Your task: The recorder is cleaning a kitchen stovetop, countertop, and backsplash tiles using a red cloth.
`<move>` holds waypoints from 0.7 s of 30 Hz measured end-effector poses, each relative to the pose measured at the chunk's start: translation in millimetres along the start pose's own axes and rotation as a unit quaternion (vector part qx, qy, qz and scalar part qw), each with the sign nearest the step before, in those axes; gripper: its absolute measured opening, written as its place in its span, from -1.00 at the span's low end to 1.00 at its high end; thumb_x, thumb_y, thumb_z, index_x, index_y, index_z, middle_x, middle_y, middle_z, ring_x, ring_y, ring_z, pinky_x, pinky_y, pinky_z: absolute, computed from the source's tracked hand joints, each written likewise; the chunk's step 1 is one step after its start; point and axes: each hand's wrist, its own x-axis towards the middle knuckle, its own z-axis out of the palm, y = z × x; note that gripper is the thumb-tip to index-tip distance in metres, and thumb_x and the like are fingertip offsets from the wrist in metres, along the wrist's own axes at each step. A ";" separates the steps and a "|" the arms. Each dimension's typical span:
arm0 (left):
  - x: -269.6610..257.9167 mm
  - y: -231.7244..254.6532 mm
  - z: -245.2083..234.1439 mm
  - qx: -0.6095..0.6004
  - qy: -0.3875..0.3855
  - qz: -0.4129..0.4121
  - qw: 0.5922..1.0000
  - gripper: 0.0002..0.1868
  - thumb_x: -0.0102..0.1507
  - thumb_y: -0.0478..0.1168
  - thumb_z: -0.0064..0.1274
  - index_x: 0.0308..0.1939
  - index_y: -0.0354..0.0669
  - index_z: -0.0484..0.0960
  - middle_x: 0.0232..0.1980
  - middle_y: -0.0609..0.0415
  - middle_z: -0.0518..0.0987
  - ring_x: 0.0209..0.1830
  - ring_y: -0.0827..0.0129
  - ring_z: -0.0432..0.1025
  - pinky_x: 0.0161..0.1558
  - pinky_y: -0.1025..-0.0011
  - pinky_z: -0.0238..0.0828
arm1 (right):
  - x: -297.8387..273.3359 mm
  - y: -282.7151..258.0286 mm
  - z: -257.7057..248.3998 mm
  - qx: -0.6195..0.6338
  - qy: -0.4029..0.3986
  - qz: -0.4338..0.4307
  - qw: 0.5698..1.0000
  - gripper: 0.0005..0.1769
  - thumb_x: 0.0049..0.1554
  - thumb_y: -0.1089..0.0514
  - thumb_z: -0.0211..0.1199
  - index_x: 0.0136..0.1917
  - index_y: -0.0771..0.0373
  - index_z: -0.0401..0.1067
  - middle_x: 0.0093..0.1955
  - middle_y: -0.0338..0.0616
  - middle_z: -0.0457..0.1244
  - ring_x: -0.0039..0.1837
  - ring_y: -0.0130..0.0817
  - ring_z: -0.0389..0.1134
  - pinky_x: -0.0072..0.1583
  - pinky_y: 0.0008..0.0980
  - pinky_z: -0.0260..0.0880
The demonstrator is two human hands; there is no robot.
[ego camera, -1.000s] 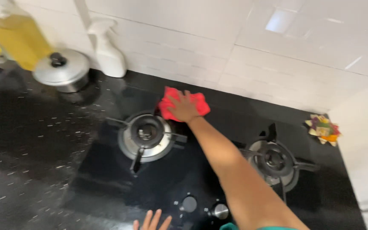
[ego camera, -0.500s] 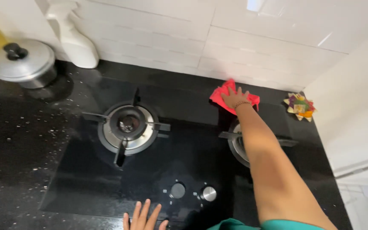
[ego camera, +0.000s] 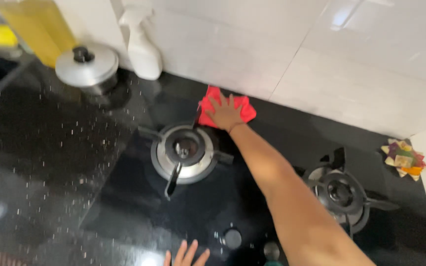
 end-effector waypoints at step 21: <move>143.8 54.2 -162.3 -0.142 -0.195 -0.114 0.964 -0.53 0.15 0.02 0.20 0.12 0.01 0.67 0.33 -0.04 0.50 0.43 0.01 0.25 0.42 -0.12 -0.08 | -238.8 31.1 40.2 -0.092 -0.090 -0.132 0.983 -0.12 0.24 -0.33 0.01 0.67 -0.10 -0.23 0.70 0.15 -0.34 0.65 0.39 -0.40 0.55 0.28 -0.32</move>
